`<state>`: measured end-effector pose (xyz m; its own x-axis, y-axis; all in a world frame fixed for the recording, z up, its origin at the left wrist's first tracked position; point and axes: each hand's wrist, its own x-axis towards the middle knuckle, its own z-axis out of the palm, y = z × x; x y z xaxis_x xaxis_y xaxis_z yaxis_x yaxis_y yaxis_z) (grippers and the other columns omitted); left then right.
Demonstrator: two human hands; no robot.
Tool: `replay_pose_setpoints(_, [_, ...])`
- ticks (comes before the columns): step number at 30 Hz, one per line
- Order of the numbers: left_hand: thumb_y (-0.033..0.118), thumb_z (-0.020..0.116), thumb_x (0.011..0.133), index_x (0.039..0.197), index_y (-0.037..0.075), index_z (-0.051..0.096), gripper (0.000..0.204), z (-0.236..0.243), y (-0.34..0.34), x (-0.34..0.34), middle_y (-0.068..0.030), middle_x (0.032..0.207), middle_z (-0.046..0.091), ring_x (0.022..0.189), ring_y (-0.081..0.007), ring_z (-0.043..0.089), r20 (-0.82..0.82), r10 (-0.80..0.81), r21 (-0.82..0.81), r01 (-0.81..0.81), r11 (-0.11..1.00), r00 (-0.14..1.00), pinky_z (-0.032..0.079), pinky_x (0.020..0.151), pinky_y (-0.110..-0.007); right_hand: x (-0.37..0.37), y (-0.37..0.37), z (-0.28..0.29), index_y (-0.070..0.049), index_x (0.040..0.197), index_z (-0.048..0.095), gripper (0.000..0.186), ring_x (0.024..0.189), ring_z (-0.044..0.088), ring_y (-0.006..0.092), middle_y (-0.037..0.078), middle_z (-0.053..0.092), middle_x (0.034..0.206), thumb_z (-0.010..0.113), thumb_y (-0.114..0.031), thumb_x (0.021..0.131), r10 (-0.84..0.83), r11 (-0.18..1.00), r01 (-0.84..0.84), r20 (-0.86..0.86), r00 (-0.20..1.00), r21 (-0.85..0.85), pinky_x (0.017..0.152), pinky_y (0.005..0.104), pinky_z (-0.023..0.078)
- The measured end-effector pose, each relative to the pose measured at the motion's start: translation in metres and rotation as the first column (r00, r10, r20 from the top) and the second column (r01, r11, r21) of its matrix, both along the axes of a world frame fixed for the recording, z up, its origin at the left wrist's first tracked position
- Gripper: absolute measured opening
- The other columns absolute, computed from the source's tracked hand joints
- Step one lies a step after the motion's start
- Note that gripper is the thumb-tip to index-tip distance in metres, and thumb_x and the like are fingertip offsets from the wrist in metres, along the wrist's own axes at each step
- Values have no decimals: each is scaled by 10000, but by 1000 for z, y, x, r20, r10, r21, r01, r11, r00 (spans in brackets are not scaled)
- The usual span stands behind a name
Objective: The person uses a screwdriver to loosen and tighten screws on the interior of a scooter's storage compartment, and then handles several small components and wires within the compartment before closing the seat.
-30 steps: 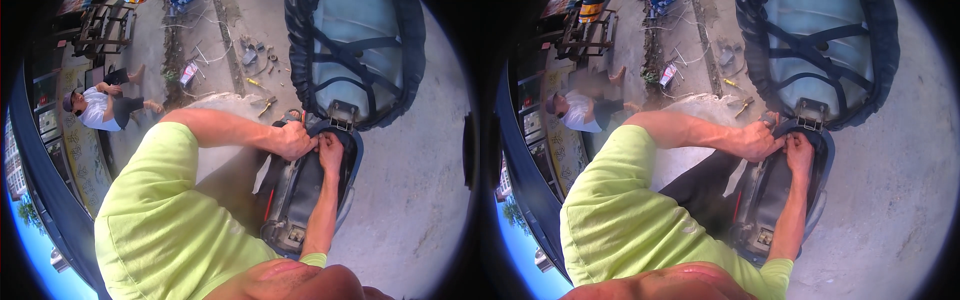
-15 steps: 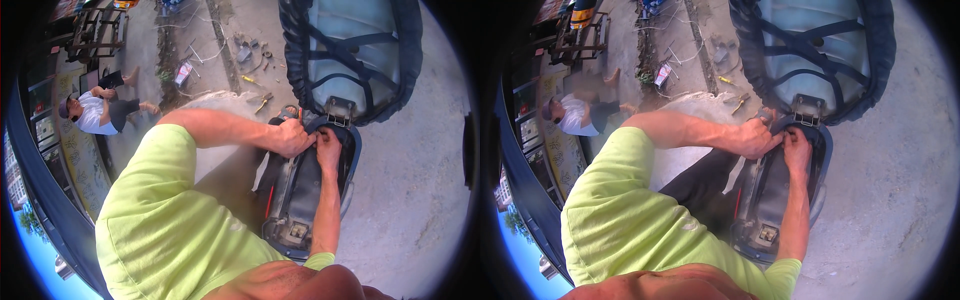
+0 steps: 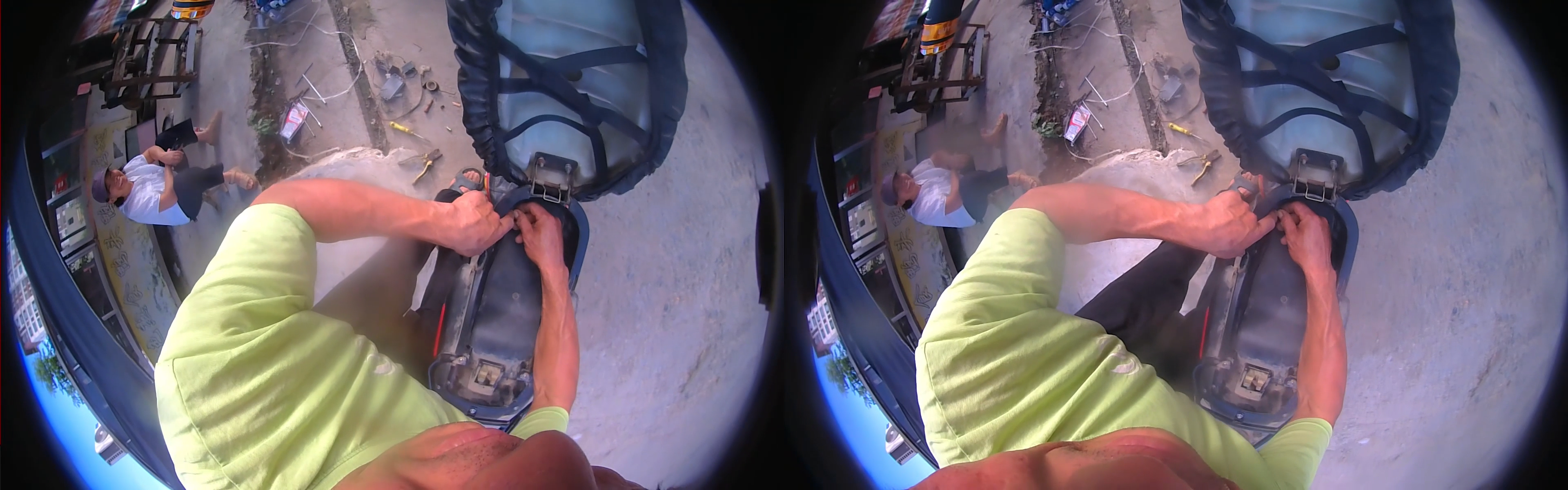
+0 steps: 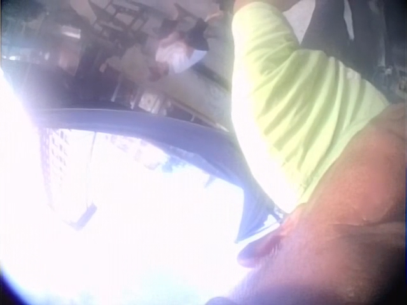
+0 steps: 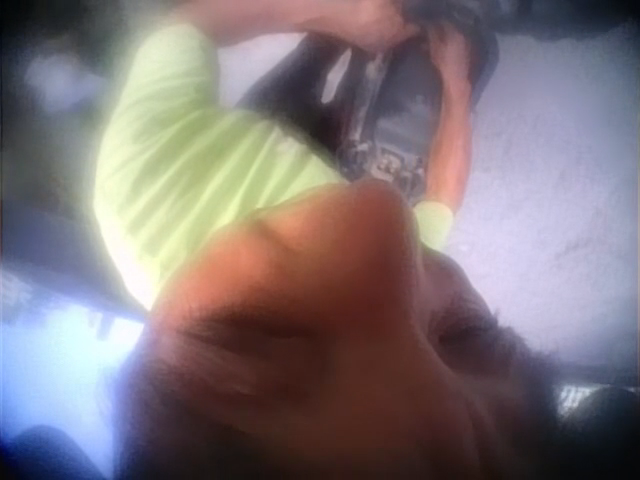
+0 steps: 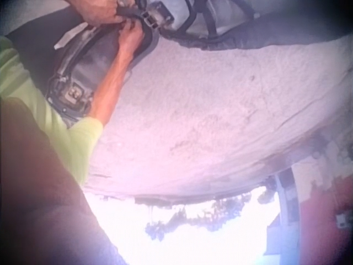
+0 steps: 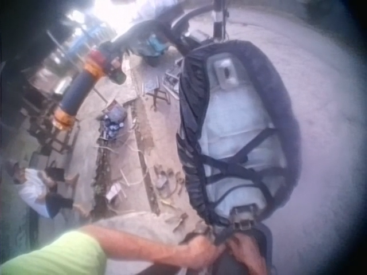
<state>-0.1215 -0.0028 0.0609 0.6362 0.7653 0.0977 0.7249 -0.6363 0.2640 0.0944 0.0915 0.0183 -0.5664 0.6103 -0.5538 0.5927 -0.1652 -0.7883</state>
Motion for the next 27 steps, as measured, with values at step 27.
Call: replay_pose_setpoints(27, [209,655,899,1389,-117,601,591,19,6,1,-239,793,729,838,-410,736,-119,12,-362,-55,930,993,551,731,-502,-3,-6,-3,-26,1066,760,209,634,766,243,119,779,779,687,-220,1037,-31,998,31,-2,1000,58,642,395,581])
